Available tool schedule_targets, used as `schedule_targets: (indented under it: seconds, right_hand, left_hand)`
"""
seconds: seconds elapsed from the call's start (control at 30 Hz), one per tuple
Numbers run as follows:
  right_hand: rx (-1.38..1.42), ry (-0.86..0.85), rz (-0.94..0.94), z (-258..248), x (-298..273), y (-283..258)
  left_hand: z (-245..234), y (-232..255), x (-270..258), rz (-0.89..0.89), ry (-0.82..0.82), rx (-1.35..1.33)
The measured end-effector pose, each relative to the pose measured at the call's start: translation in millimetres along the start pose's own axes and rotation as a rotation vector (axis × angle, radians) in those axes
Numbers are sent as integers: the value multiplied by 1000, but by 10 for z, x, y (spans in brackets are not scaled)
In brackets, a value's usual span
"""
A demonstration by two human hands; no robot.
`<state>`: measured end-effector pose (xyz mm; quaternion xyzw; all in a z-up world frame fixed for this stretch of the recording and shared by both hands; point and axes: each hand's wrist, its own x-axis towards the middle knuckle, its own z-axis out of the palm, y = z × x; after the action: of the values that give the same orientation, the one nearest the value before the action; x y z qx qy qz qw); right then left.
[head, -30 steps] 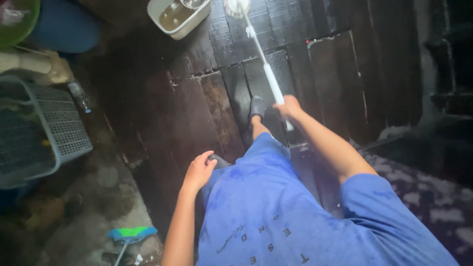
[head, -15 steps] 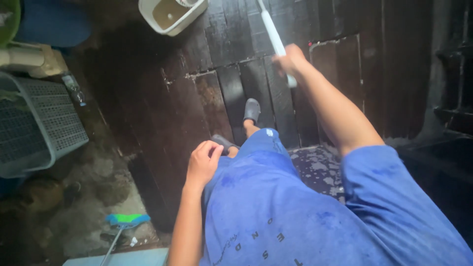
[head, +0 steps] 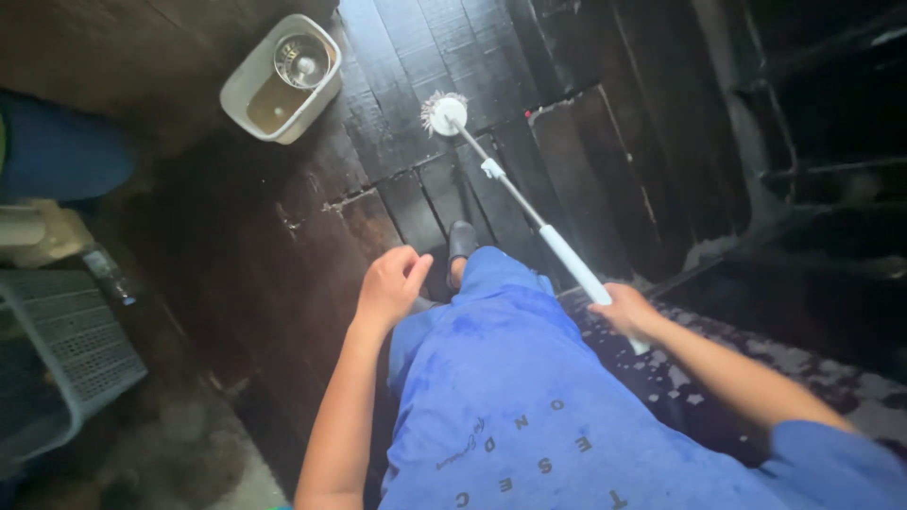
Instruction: The recorder uses a circular mop to clean a dark wooden plank floor.
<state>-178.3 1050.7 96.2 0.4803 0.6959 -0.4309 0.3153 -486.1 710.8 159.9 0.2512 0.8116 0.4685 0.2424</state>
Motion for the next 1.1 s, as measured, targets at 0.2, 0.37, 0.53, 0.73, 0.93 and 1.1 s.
schedule_targets:
  seconds: [0.2, 0.37, 0.53, 0.73, 0.93, 1.1]
  right_hand:
    - [40, -14, -223, 22, 701, -581]
    - [97, -74, -285, -328, 1734, -1582]
    - [68, -51, -346, -834, 2622, -2644]
    - [82, -47, -293, -1328, 2918, -3001]
    - [67, -94, -417, -1713, 2009, -1875]
    - [11, -73, -225, -1923, 941, -327]
  left_hand:
    - [244, 26, -122, -141, -48, 18]
    - [424, 102, 54, -255, -33, 47]
    - [760, 394, 417, -373, 64, 74]
    - [1187, 683, 663, -437, 87, 44]
    - [1340, 632, 692, -346, 23, 106]
    - [1351, 509, 721, -292, -61, 65]
